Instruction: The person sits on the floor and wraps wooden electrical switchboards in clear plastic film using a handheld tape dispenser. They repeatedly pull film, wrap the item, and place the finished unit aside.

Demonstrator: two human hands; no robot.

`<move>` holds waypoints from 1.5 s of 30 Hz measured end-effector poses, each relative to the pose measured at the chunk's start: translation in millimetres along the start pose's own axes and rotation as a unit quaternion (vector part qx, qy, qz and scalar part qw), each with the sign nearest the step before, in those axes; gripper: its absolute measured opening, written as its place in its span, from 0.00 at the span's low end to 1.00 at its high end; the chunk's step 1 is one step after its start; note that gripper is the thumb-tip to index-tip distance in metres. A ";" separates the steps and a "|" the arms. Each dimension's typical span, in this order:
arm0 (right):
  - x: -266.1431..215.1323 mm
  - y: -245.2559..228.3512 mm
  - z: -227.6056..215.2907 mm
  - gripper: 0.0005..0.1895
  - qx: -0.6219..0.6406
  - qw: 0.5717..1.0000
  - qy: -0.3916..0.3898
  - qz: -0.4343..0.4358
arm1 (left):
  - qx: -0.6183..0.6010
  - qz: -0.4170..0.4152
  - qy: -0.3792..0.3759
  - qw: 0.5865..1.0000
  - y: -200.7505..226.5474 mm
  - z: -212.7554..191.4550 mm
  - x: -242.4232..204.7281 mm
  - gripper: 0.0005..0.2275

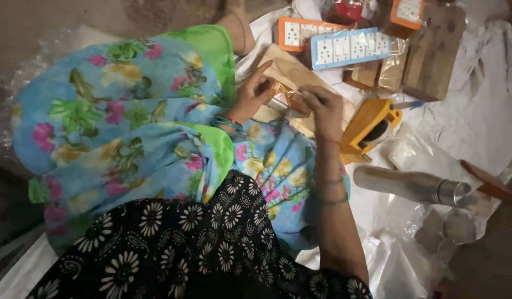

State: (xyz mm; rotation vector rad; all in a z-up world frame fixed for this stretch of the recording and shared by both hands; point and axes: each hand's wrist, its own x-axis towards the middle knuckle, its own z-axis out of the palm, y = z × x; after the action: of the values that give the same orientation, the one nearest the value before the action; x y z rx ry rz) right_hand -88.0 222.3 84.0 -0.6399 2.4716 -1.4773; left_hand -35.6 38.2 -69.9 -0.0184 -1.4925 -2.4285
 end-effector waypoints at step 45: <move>-61.3 79.3 59.2 0.37 0.046 0.988 0.110 0.100 | 0.249 0.052 0.153 0.955 -8.5 27.8 30.7 0.13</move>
State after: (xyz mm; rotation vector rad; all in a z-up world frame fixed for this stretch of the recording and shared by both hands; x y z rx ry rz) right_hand -32.3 235.9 -17.3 -0.2131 2.5177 -1.6476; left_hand -71.0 58.8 -59.5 0.3571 -1.8450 -1.8095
